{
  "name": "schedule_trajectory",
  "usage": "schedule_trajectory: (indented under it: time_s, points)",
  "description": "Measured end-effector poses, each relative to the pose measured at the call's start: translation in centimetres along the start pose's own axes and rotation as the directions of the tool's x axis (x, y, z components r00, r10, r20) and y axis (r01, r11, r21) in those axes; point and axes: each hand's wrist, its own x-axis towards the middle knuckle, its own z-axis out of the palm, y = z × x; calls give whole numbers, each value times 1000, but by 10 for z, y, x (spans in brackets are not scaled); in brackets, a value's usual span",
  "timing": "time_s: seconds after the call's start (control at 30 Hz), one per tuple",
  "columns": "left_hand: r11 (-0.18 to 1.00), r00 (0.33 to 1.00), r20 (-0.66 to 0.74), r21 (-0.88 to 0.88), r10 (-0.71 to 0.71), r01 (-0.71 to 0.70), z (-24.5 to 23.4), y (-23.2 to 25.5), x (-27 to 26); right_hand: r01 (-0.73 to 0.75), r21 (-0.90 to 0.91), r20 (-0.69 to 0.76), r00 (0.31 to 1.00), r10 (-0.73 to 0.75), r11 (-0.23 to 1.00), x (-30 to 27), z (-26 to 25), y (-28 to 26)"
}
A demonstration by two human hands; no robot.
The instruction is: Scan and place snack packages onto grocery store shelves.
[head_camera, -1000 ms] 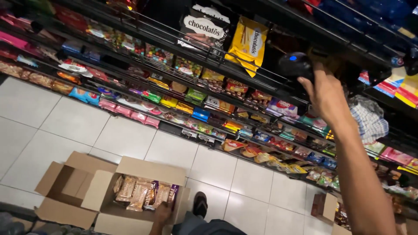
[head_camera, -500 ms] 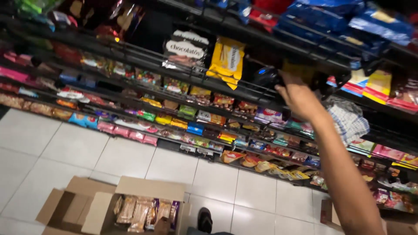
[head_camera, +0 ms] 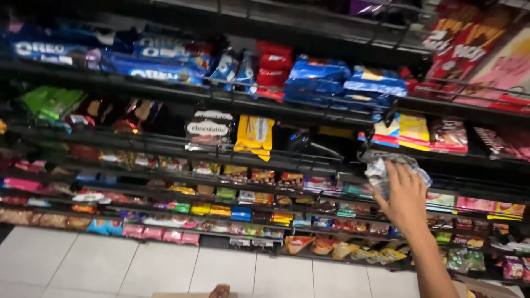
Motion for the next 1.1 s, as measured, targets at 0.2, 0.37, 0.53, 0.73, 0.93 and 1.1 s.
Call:
schedule_trajectory:
  time_s: [0.2,0.37,0.53,0.73,0.93,1.1]
  points:
    - [974,976,24,67,217,-218,-54,171,85,-155,147,86,986,143,977,-21,30,43]
    - [923,922,41,-5,384,-385,-137,403,36,-336,219,-158,914,373,916,-60,7,62]
    - [684,679,-88,116,729,-720,-208,561,18,-407,432,-337,755,563,805,-24,-48,52]
    - [218,44,-316,540,948,-813,-262,726,41,296,252,-799,600,26,922,167,-159,-26]
    - [220,-106,-324,814,940,-538,-286,772,96,553,-145,-709,521,-476,821,320,-157,-110]
    - [221,-61,-299,813,952,-539,-292,765,118,625,153,-487,722,-492,766,380,-126,-162]
